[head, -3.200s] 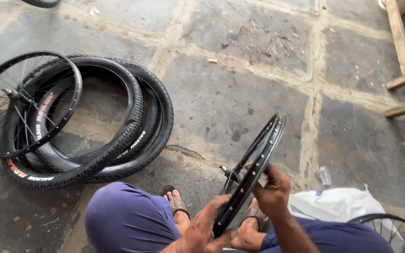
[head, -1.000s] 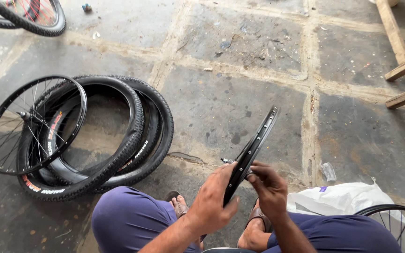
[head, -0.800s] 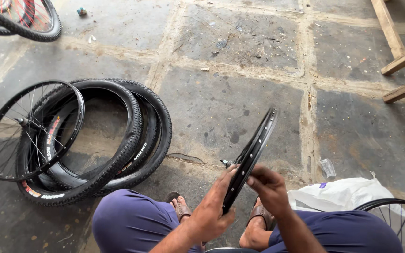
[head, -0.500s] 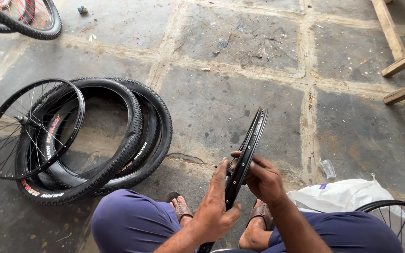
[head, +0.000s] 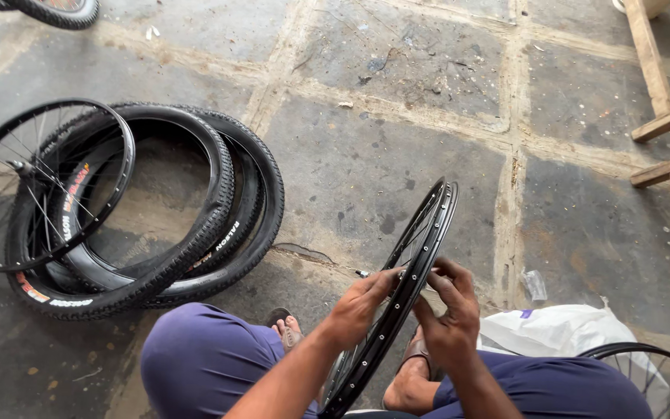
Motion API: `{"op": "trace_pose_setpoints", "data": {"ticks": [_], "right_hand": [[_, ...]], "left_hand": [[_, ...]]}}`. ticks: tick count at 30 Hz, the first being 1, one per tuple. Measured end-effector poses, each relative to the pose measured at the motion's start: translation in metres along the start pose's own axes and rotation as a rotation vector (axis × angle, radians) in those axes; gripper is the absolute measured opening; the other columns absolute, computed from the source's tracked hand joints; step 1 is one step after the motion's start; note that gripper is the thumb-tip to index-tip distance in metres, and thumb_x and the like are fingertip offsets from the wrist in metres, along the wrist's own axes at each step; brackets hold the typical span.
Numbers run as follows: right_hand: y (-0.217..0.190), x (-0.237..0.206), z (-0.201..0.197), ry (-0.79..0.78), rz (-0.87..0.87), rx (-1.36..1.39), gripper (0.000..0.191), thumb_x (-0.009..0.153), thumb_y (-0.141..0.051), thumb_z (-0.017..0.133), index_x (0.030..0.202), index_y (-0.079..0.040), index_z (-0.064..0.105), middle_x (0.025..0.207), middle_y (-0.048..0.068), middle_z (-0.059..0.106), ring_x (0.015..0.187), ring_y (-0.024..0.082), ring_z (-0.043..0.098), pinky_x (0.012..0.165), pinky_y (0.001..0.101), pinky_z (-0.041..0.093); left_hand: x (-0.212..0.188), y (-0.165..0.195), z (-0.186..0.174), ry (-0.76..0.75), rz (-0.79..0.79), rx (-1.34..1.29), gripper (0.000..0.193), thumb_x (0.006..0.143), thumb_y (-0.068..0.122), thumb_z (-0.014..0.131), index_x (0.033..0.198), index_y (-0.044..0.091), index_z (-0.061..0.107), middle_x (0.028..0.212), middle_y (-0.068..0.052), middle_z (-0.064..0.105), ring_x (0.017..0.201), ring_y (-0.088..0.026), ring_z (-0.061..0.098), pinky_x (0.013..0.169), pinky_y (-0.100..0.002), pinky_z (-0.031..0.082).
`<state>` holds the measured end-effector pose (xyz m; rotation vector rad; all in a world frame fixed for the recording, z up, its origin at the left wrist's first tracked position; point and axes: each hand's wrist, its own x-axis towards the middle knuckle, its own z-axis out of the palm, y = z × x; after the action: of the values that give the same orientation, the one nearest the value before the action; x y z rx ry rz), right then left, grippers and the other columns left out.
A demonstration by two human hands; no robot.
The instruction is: The person sits on the ground and repeatedly wipes the rim of a bicycle wheel with a white cloth. The person rotates the wheel to access different sections of the rim while continuing to wipe.
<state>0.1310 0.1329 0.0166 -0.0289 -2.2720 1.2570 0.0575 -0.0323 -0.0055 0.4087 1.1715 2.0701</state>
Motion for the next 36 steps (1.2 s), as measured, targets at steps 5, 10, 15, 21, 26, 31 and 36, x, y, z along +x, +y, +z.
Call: {"op": "trace_pose_setpoints", "data": {"ticks": [5,10,15,21,26,31,36], "right_hand": [[0.008,0.014,-0.03,-0.255,0.185,0.32,0.033,0.093,-0.005,0.068,0.126,-0.003,0.071,0.144,0.015,0.056,0.128,0.026,0.06,0.105,0.0377,0.05],[0.011,0.039,-0.046,-0.555,0.076,0.307,0.056,0.084,-0.007,0.075,0.138,-0.006,0.06,0.151,0.015,0.051,0.14,0.031,0.05,0.113,0.0442,0.043],[0.022,0.041,-0.045,-0.645,0.123,0.268,0.048,0.084,-0.013,0.078,0.131,-0.011,0.067,0.143,0.008,0.061,0.127,0.029,0.065,0.103,0.0428,0.055],[0.011,0.008,0.003,-0.123,0.079,0.057,0.048,0.072,-0.011,0.092,0.115,-0.008,0.07,0.101,0.001,0.077,0.091,0.017,0.075,0.076,0.0302,0.062],[0.001,-0.017,0.039,0.223,0.091,0.472,0.037,0.083,0.0,0.082,0.117,-0.002,0.067,0.127,0.011,0.068,0.104,0.016,0.072,0.083,0.0274,0.064],[0.006,-0.014,0.011,0.045,0.226,0.506,0.039,0.079,0.006,0.084,0.115,0.002,0.071,0.127,0.013,0.067,0.109,0.017,0.068,0.085,0.0277,0.06],[0.006,0.022,-0.032,-0.381,0.072,0.529,0.047,0.081,0.006,0.079,0.126,0.002,0.07,0.143,0.017,0.062,0.136,0.027,0.057,0.111,0.0389,0.047]], "left_hand": [[0.031,-0.044,-0.012,-0.125,0.032,-0.061,0.054,0.112,0.046,0.052,0.132,-0.001,0.067,0.111,-0.005,0.069,0.103,-0.01,0.06,0.094,-0.027,0.049],[0.038,-0.053,-0.01,-0.149,-0.126,-0.066,0.061,0.116,0.053,0.051,0.119,-0.006,0.068,0.093,-0.008,0.067,0.078,-0.01,0.056,0.066,-0.026,0.043],[0.03,-0.042,-0.001,-0.039,-0.135,0.025,0.1,0.088,0.087,0.021,0.13,0.009,0.067,0.097,-0.001,0.069,0.092,-0.005,0.063,0.08,-0.02,0.05],[0.023,-0.046,0.002,-0.051,-0.09,-0.05,0.116,0.088,0.093,0.011,0.117,-0.003,0.07,0.09,-0.004,0.068,0.086,-0.011,0.063,0.074,-0.025,0.052],[0.012,-0.048,-0.007,0.042,-0.162,-0.287,0.076,0.105,0.068,0.033,0.119,0.002,0.067,0.095,-0.009,0.07,0.088,-0.014,0.065,0.079,-0.026,0.052],[0.0,-0.033,-0.013,-0.138,0.166,0.125,0.039,0.112,0.032,0.052,0.133,0.0,0.061,0.128,-0.008,0.069,0.119,-0.012,0.066,0.107,-0.027,0.053],[-0.004,-0.027,-0.006,-0.186,-0.068,-0.168,0.049,0.11,0.035,0.054,0.144,0.0,0.058,0.123,-0.003,0.067,0.112,-0.009,0.06,0.098,-0.025,0.05]]}}
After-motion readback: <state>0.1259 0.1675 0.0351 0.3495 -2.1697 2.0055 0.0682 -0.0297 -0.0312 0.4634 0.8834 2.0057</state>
